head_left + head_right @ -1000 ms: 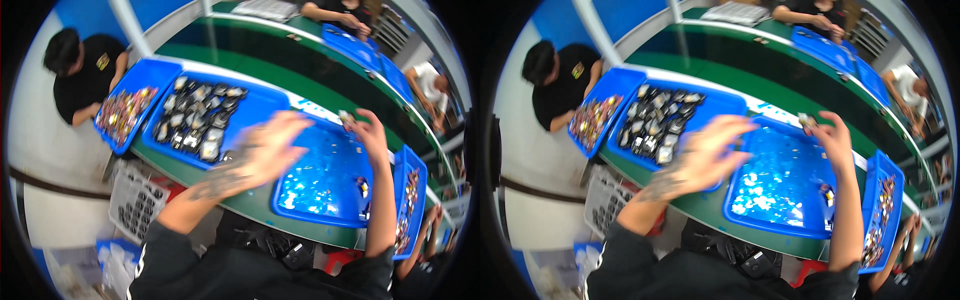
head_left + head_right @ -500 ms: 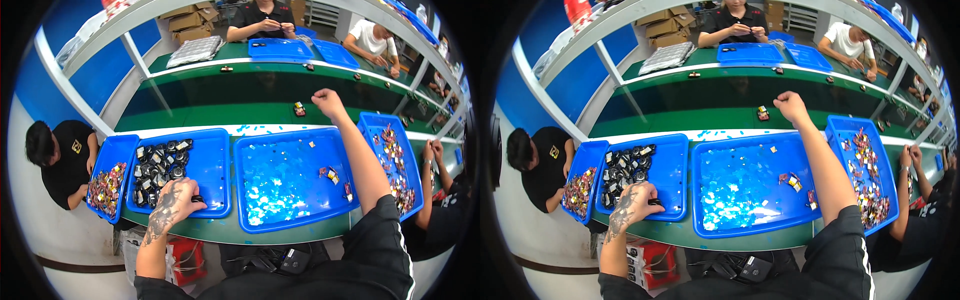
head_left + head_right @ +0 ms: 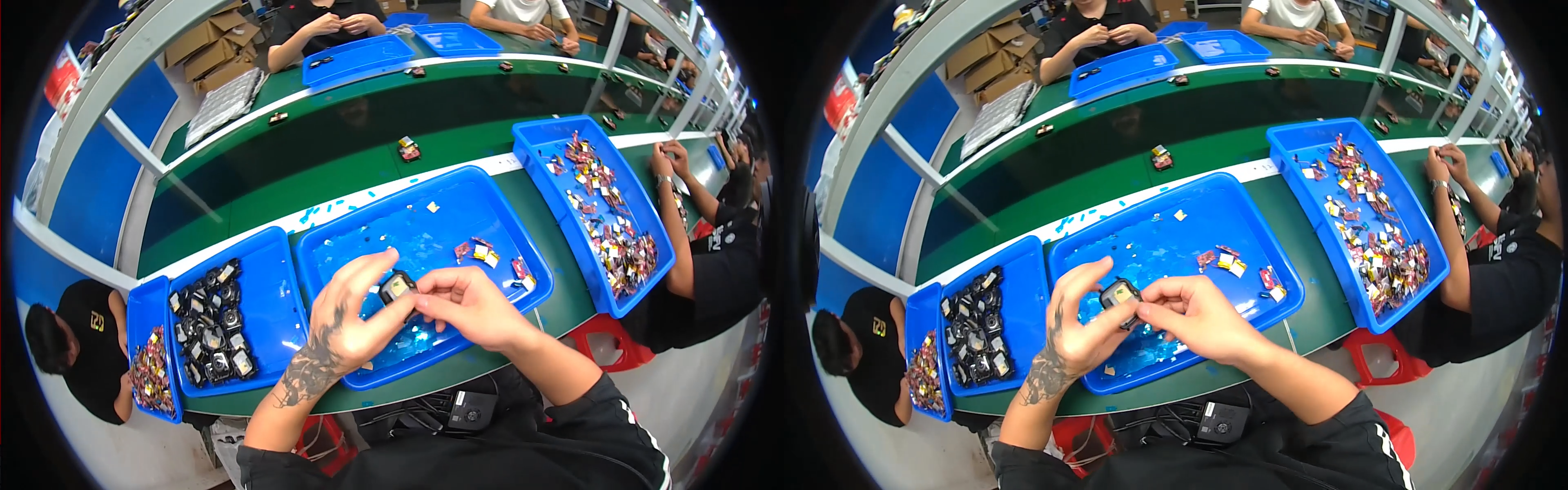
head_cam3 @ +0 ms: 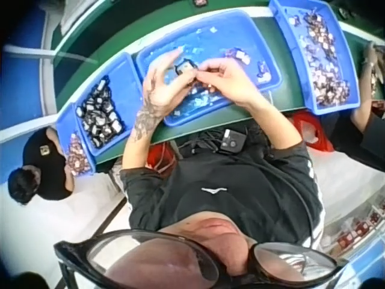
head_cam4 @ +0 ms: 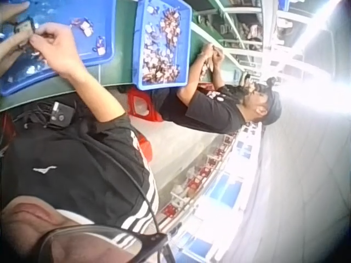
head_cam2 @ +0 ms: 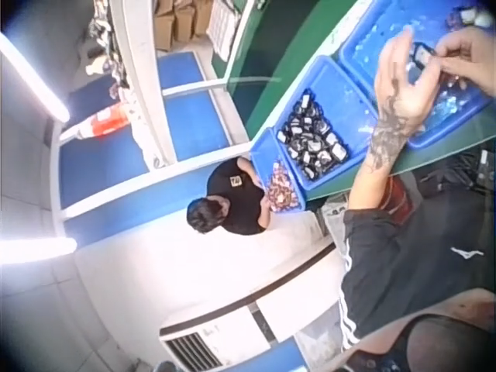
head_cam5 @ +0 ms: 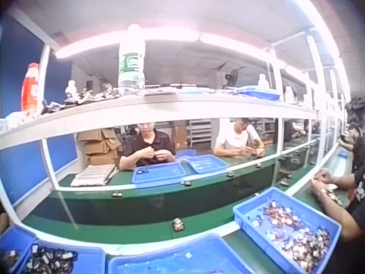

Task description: The recorder is assembling small electronic components, specifically attaching small circuit boards or sensors into plastic housings and then placing them in a tray.

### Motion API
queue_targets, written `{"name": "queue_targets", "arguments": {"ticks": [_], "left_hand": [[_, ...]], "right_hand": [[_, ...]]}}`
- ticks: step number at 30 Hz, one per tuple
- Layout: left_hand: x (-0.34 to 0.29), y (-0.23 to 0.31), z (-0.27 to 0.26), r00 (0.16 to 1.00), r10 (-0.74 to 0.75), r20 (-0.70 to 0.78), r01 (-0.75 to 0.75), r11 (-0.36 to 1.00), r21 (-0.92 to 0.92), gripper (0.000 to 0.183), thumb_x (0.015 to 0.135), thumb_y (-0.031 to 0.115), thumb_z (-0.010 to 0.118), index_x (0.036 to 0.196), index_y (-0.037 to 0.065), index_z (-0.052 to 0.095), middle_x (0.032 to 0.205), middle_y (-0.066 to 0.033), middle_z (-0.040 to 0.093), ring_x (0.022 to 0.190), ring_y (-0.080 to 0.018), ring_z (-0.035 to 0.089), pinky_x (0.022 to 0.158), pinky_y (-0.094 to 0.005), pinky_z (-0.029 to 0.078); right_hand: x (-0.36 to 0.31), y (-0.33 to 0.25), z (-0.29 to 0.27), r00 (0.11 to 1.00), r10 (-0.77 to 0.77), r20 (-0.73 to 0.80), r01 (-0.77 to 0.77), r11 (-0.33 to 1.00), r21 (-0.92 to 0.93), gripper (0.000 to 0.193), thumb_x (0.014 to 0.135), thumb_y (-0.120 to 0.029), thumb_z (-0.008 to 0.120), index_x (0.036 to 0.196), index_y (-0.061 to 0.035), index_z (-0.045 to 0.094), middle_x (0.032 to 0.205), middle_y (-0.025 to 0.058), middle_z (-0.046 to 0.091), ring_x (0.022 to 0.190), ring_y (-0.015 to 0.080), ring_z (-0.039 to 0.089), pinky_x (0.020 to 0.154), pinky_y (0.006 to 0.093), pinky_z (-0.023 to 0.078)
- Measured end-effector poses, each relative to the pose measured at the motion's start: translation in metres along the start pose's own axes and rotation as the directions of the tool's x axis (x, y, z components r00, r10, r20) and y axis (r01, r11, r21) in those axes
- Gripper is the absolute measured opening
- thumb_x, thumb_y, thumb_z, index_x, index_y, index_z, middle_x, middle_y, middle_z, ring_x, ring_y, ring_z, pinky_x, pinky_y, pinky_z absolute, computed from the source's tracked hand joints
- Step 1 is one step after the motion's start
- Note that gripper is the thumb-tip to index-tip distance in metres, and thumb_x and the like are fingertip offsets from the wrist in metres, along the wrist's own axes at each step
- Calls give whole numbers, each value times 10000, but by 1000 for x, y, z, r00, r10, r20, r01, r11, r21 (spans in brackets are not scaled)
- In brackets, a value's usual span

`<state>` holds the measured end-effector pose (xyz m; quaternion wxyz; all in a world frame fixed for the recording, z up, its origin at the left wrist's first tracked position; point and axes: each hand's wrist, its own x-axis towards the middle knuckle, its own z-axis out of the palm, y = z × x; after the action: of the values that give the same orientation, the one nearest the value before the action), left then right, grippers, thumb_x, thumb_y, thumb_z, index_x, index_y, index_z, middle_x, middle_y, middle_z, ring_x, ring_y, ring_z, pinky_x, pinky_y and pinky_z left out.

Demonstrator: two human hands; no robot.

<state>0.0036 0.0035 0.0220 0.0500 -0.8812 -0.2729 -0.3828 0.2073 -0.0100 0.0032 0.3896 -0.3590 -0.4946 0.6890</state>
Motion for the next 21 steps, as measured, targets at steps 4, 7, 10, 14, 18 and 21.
{"name": "queue_targets", "arguments": {"ticks": [4,7,10,14,18,21], "left_hand": [[-6,20,15,684,-494,536,620,8,-784,550,927,51,609,1419,48,363,1232,-184,534,1104,-211,584,865,-361,568],[-15,6,27,583,-548,599,676,-82,-732,407,998,92,481,1381,8,370,1163,-202,608,968,-251,665,831,-362,579],[-19,6,23,510,-629,587,622,-201,-756,302,1016,125,444,1297,30,386,1093,-230,637,851,-258,696,765,-330,582],[-23,-2,23,522,-627,578,556,-263,-788,324,984,63,474,1289,51,363,1179,-232,595,825,-201,651,718,-295,549],[-26,-6,15,552,-593,586,589,-221,-778,484,951,-5,474,1403,83,324,1208,-196,568,788,-150,609,679,-267,520],[-21,-3,15,588,-582,562,554,-217,-804,521,963,0,470,1449,137,341,1203,-193,572,782,-138,603,676,-255,518]], "right_hand": [[-1,4,2,977,-88,-192,63,990,-129,165,909,-117,668,971,35,668,840,33,678,731,67,632,613,245,511],[-10,-12,-6,969,-216,-119,142,883,-448,136,876,-104,699,921,23,679,829,77,696,713,106,669,612,261,525],[-29,-31,-49,807,-580,-117,-25,164,-986,138,736,-85,754,832,-50,661,794,94,619,741,294,628,643,383,507],[-45,-38,-85,972,-230,-50,-16,144,-989,117,731,-71,738,791,-67,638,793,87,605,800,302,608,694,399,488],[-39,-40,-79,982,-184,42,33,-54,-998,136,728,-86,741,774,-50,618,792,99,614,833,309,596,685,394,467],[-41,-36,-63,888,-407,-214,-32,409,-912,95,765,14,696,810,-40,632,763,64,614,667,172,558,603,293,417]]}}
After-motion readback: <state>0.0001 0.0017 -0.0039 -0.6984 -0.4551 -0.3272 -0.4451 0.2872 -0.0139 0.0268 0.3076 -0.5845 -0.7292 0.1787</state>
